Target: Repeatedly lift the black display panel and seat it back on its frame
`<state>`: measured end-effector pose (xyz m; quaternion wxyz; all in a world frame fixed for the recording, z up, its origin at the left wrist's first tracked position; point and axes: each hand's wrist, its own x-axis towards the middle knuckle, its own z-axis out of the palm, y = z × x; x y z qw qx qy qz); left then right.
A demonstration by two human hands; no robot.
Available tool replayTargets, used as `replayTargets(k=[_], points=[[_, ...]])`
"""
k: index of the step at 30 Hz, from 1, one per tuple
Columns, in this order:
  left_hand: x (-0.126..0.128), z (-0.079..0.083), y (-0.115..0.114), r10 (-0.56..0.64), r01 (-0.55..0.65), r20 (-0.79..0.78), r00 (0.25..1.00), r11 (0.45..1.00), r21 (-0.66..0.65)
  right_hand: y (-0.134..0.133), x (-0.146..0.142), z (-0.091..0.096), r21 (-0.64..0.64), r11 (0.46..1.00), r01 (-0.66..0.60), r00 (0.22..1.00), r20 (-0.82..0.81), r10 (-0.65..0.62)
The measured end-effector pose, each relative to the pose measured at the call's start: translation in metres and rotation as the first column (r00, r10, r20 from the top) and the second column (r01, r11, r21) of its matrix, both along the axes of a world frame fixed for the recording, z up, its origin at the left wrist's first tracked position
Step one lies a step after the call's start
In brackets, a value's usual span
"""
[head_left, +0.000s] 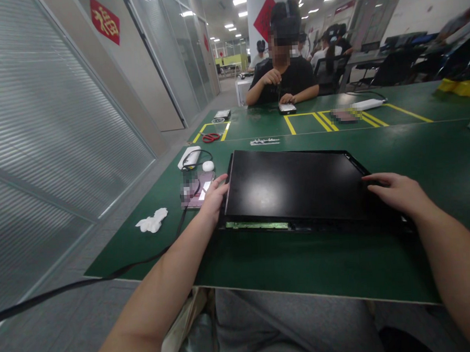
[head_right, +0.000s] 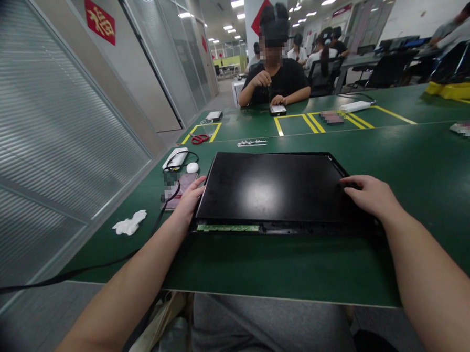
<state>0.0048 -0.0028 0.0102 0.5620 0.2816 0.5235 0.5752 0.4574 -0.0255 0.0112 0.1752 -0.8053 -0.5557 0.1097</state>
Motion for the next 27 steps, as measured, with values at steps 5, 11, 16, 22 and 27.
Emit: replayTargets(k=[5, 11, 16, 22, 27], points=[[0.000, 0.005, -0.002, -0.039, 0.040, -0.064, 0.997, 0.999, 0.015, 0.001, 0.003, -0.004, 0.030, 0.999, -0.019, 0.999, 0.029, 0.018], [0.003, 0.008, -0.007, -0.020, 0.034, -0.139, 0.990, 0.995, 0.095, 0.003, 0.006, -0.008, 0.044, 0.999, -0.018, 1.000, 0.020, 0.017], [0.006, 0.013, -0.010, -0.047, 0.061, -0.166, 0.985, 0.995, 0.082, 0.003, 0.007, -0.008, 0.040, 0.999, -0.012, 1.000, 0.006, 0.012], [0.005, 0.013, -0.012, -0.080, 0.105, -0.163, 0.983, 0.983, 0.152, 0.003, 0.005, -0.007, 0.012, 1.000, -0.002, 1.000, -0.002, 0.002], [0.005, 0.013, -0.012, -0.113, 0.130, -0.102, 0.988, 0.976, 0.175, 0.005, 0.011, -0.012, 0.047, 0.998, -0.028, 0.999, 0.025, 0.027]])
